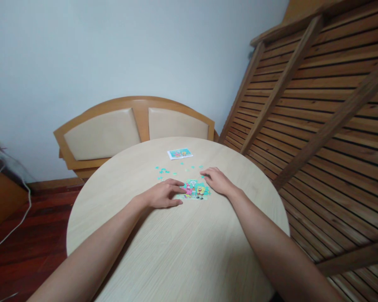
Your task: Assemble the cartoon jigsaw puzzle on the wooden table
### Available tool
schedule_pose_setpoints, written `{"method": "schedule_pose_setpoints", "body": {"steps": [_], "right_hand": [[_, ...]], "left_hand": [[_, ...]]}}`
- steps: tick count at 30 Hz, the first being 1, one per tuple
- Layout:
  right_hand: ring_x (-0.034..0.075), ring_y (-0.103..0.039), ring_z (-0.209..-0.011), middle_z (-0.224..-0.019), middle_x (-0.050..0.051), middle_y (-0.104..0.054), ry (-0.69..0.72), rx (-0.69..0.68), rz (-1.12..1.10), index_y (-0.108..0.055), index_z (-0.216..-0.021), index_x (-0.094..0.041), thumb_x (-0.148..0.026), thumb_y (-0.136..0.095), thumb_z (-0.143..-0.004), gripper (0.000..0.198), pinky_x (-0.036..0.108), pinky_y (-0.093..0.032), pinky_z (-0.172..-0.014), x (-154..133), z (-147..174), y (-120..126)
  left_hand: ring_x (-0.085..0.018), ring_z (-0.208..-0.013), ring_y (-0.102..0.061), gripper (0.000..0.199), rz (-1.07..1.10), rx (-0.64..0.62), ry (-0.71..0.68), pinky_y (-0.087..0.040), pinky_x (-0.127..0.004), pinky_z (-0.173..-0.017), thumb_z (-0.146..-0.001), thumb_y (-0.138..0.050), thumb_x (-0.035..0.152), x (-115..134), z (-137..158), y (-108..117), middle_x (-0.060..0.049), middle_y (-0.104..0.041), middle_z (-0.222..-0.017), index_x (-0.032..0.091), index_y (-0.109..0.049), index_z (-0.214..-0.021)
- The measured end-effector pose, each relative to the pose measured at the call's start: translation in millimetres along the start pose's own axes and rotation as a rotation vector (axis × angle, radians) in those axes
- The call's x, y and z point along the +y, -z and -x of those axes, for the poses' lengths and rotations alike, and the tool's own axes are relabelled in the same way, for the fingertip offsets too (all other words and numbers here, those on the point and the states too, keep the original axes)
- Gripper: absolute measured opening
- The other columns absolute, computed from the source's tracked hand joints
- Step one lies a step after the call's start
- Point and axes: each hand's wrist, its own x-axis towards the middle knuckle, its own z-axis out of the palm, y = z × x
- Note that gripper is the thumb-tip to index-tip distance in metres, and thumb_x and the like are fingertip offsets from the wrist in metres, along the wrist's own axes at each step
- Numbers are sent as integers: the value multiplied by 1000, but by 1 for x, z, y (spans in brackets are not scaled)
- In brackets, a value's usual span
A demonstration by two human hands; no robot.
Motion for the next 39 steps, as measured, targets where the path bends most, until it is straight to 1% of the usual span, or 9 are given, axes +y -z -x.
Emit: {"method": "schedule_pose_setpoints", "body": {"steps": [5,10,18,22,26,28,31,36,39], "right_hand": [[23,-59,-103,-103,8,-71,-29,7,-20,-76,-99,-22,-24,-60,-88,20,38,-43,-98,6,4,4],[21,-60,-101,-102,8,-70,-54,-13,-21,-73,-92,-19,-27,-63,-86,13,36,-41,-98,1,6,7],[22,-58,-103,-104,8,-68,-78,-30,-2,-69,-93,-20,-28,-64,-85,12,38,-40,-99,4,8,6],[24,-56,-104,-104,9,-67,-114,-37,8,-68,-90,-20,-28,-65,-84,11,40,-41,-97,-1,9,8],[25,-57,-104,-101,8,-70,-139,-38,-16,-69,-92,-20,-26,-66,-82,12,41,-42,-94,-6,10,13],[24,-61,-98,-95,6,-72,-145,-39,-74,-70,-95,-21,-24,-65,-82,15,40,-44,-92,-9,10,14],[21,-65,-89,-92,6,-74,-156,-15,-254,-73,-99,-19,-23,-64,-82,19,36,-47,-86,-13,8,16],[22,-68,-90,-100,11,-75,-191,-23,-686,-73,-103,-13,-34,-66,-84,29,34,-51,-80,-34,3,14],[20,-68,-83,-91,9,-74,-196,-76,-870,-70,-101,-13,-42,-69,-82,35,31,-50,-72,-53,2,11]], "left_hand": [[-27,-121,-56,45,17,-1,-3,-41,-42,-107,-87,-68,40,3,-1,2,-13,-61,-132,23,-65,-128],[-26,-117,-58,51,37,6,-8,-43,-41,-105,-85,-70,41,4,-1,5,-10,-65,-126,23,-60,-131],[-24,-111,-61,34,33,21,10,-46,-37,-101,-87,-55,21,2,0,7,-11,-68,-118,15,-65,-120],[-25,-111,-61,34,15,23,20,-45,-39,-103,-87,-56,22,2,0,7,-11,-68,-118,16,-66,-119],[-26,-121,-56,42,3,29,-4,-42,-40,-107,-87,-60,28,4,0,6,-12,-61,-130,19,-62,-128],[-26,-123,-54,45,9,31,-12,-41,-40,-108,-87,-61,30,3,0,4,-12,-59,-134,21,-60,-132],[-26,-120,-56,42,9,46,6,-42,-39,-107,-90,-59,33,3,0,2,-11,-63,-128,20,-60,-131],[-23,-104,-64,32,63,180,234,-48,-35,-93,-94,-53,38,8,-7,-2,-9,-71,-113,18,-68,-114],[-22,-93,-67,31,169,267,326,-50,-32,-84,-95,-52,40,12,-13,-6,-8,-73,-103,18,-68,-110]]}}
